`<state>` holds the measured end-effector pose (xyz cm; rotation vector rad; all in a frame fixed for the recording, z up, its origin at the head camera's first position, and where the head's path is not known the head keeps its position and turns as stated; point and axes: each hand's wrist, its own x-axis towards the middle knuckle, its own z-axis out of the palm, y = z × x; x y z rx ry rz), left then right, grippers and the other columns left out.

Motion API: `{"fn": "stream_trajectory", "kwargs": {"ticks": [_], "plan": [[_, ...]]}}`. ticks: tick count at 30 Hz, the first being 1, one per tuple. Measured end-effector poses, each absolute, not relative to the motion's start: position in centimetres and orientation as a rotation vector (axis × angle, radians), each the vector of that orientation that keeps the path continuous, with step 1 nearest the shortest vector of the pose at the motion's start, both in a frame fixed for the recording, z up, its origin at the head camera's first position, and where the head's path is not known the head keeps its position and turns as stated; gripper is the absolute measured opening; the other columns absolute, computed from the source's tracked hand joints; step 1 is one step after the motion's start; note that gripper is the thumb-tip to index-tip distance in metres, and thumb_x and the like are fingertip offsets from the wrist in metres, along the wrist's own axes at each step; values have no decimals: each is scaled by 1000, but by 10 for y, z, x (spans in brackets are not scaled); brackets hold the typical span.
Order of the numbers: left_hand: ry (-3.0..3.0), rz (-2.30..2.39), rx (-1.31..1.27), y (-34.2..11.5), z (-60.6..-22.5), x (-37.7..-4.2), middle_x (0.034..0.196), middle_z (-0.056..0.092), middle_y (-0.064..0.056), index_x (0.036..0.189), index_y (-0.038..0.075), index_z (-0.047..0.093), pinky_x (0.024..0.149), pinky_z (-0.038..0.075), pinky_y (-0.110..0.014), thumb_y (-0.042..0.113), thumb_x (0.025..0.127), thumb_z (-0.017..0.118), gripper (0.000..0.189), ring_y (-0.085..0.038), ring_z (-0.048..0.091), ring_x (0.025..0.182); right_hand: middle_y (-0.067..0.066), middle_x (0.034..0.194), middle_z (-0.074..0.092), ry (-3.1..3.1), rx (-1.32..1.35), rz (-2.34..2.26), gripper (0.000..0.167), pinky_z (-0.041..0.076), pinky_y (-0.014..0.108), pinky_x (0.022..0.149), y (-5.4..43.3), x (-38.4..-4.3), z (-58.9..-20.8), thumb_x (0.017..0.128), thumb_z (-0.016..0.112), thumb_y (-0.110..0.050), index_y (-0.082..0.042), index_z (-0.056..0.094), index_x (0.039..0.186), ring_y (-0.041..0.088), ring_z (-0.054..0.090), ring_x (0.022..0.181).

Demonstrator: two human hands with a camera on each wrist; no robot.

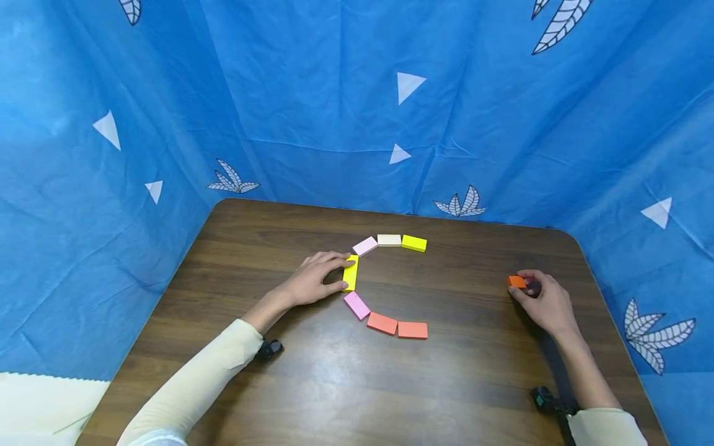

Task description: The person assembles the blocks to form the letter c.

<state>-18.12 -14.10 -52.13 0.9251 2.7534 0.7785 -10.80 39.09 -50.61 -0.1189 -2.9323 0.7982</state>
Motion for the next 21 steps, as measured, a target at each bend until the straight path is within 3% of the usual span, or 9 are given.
{"fn": "stream_trajectory", "kwargs": {"ticks": [14,21], "plan": [[2751,807,928,-140,-521,-182,165,53,2,154,24,61,123,36,-63,40,103,73,55,-30,49,151,26,114,68,-2915,-67,777,42,43,35,74,380,-101,-503,98,78,-21,2,67,132,33,65,94],[2760,812,917,-140,-521,-182,164,54,2,153,24,62,122,37,-61,39,102,75,55,-29,51,148,20,113,69,-2910,86,774,41,49,26,72,356,-91,-506,96,81,-18,-2,69,131,28,67,92]]}}
